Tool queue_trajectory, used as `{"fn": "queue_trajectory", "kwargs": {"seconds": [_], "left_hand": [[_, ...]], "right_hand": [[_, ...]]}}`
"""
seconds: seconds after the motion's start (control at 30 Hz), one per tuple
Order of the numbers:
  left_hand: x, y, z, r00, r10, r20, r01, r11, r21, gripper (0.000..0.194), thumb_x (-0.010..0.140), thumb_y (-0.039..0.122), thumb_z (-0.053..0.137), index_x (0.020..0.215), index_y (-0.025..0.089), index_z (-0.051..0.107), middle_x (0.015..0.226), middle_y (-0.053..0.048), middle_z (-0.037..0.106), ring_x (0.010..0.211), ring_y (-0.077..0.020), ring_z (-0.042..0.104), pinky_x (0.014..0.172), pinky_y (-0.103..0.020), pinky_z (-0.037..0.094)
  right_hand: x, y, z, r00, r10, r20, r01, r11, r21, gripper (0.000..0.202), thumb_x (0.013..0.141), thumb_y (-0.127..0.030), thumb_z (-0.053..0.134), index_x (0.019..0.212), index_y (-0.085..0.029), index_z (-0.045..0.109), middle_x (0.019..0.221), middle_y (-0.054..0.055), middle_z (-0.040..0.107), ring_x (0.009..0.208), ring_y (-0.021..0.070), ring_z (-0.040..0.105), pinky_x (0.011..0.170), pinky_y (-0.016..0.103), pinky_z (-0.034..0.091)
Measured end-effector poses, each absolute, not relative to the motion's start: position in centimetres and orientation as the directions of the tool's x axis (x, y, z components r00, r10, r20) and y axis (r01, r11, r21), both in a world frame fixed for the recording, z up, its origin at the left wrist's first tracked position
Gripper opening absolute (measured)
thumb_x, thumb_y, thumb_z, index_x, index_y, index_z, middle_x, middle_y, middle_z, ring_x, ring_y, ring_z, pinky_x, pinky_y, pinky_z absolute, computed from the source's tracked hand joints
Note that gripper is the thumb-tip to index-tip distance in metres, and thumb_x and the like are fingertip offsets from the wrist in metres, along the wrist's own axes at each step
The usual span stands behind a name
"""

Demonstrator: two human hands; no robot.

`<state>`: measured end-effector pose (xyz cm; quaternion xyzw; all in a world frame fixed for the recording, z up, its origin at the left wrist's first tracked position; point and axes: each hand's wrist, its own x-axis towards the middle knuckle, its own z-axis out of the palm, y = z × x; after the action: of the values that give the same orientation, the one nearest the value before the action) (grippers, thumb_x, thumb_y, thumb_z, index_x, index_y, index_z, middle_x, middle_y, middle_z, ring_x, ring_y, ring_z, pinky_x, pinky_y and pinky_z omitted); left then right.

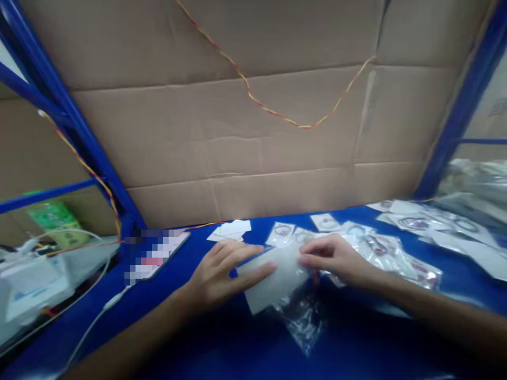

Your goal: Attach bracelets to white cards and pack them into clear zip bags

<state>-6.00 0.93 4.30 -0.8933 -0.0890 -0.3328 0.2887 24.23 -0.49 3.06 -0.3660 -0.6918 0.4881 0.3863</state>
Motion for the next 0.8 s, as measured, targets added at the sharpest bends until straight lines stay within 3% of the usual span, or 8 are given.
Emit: {"fn": "queue_trajectory", "kwargs": {"seconds": [0.13, 0.33, 0.57, 0.8], "left_hand": [[-6.33, 1.30, 4.33, 0.765, -0.033, 0.644, 0.360, -0.806, -0.469, 0.043, 0.096, 0.007, 0.059, 0.134, 0.025, 0.067, 0.129, -0.010, 0.067, 0.111, -0.0237, 0.065, 0.095, -0.039, 0.055], [-6.89, 1.91, 4.39, 0.752, -0.013, 0.659, 0.380, -0.808, -0.450, 0.041, 0.101, 0.008, 0.051, 0.135, 0.027, 0.067, 0.129, -0.011, 0.066, 0.111, -0.0231, 0.064, 0.094, -0.038, 0.054], [-6.98, 1.48, 4.43, 0.746, -0.001, 0.666, 0.402, -0.797, -0.451, 0.049, 0.096, 0.008, 0.062, 0.139, 0.032, 0.063, 0.129, -0.008, 0.067, 0.113, -0.0219, 0.065, 0.096, -0.036, 0.055], [-6.92, 1.37, 4.70, 0.763, -0.023, 0.646, 0.377, -0.795, -0.475, 0.043, 0.097, 0.008, 0.059, 0.133, 0.028, 0.068, 0.129, -0.009, 0.067, 0.110, -0.0229, 0.065, 0.095, -0.038, 0.055]], "right_hand": [[24.24, -0.60, 3.50, -0.428, 0.886, 0.181, 0.104, 0.247, -0.963, 0.030, 0.084, -0.047, 0.079, 0.079, -0.017, 0.079, 0.066, 0.001, 0.069, 0.056, 0.0138, 0.059, 0.058, 0.026, 0.047], [24.62, -0.30, 4.04, -0.392, 0.890, 0.232, 0.095, 0.291, -0.952, 0.030, 0.085, -0.047, 0.077, 0.075, -0.019, 0.080, 0.096, 0.006, 0.078, 0.072, 0.0167, 0.064, 0.060, 0.025, 0.051], [24.40, -0.52, 3.50, -0.470, 0.862, 0.189, 0.191, 0.308, -0.932, 0.034, 0.090, -0.049, 0.071, 0.077, -0.018, 0.079, 0.069, 0.003, 0.070, 0.060, 0.0158, 0.060, 0.056, 0.026, 0.046], [24.07, -1.01, 3.75, -0.473, 0.844, 0.253, 0.137, 0.354, -0.925, 0.037, 0.087, -0.049, 0.073, 0.069, -0.018, 0.076, 0.069, 0.003, 0.067, 0.063, 0.0155, 0.057, 0.057, 0.026, 0.048]]}}
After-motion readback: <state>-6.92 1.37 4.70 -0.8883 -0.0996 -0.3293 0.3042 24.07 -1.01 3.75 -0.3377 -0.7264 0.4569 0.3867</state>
